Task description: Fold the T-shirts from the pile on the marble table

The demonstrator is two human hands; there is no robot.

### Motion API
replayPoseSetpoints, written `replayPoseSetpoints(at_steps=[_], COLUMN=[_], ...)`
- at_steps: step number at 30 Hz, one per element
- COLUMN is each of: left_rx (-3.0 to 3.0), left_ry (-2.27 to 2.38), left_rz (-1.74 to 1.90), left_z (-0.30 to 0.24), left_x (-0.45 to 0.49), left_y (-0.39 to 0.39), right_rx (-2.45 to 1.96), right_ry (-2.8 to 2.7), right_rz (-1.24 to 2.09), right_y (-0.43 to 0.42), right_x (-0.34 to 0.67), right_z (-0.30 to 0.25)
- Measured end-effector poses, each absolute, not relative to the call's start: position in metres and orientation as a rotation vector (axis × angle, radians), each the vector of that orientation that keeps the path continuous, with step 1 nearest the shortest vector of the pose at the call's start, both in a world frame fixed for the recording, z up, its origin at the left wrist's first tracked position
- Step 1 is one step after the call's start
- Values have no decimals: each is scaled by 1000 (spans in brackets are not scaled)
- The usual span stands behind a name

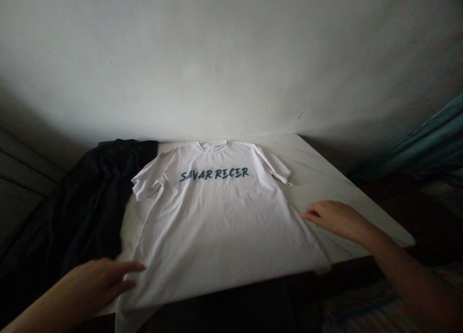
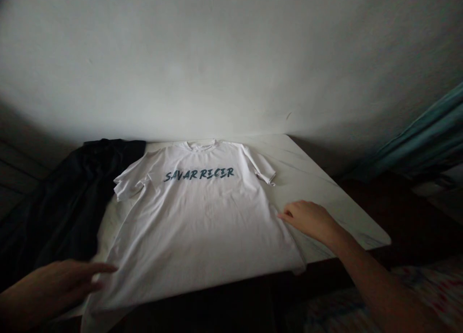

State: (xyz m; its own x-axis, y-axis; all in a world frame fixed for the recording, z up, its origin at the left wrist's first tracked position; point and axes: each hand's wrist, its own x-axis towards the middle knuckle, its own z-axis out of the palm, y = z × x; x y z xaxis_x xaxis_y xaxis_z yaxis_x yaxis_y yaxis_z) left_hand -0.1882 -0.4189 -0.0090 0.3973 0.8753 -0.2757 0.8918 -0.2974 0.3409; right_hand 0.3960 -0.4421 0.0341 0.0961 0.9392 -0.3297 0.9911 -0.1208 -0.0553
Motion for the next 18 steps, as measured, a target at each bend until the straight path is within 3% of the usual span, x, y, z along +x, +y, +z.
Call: replayPoseSetpoints(at_steps=[3,7,12,18], left_rx=[2527,2762,2754,2663], left_ry=[1261,1249,1489,1870], left_rz=[136,398,286,150], left_z=[6,-33,-83,-50], left_x=[-107,-25,-71,-119], left_y=[-357,-293,-255,-221], right_rx=[2173,1965,1965,2237], right_ry=[2380,2680,2554,2267], right_rz=[-271,-241,-84,152], right_y=[-376,-310,-294,-257], right_x=[353,302,338,368], right_z=[22,-28,-70,-68])
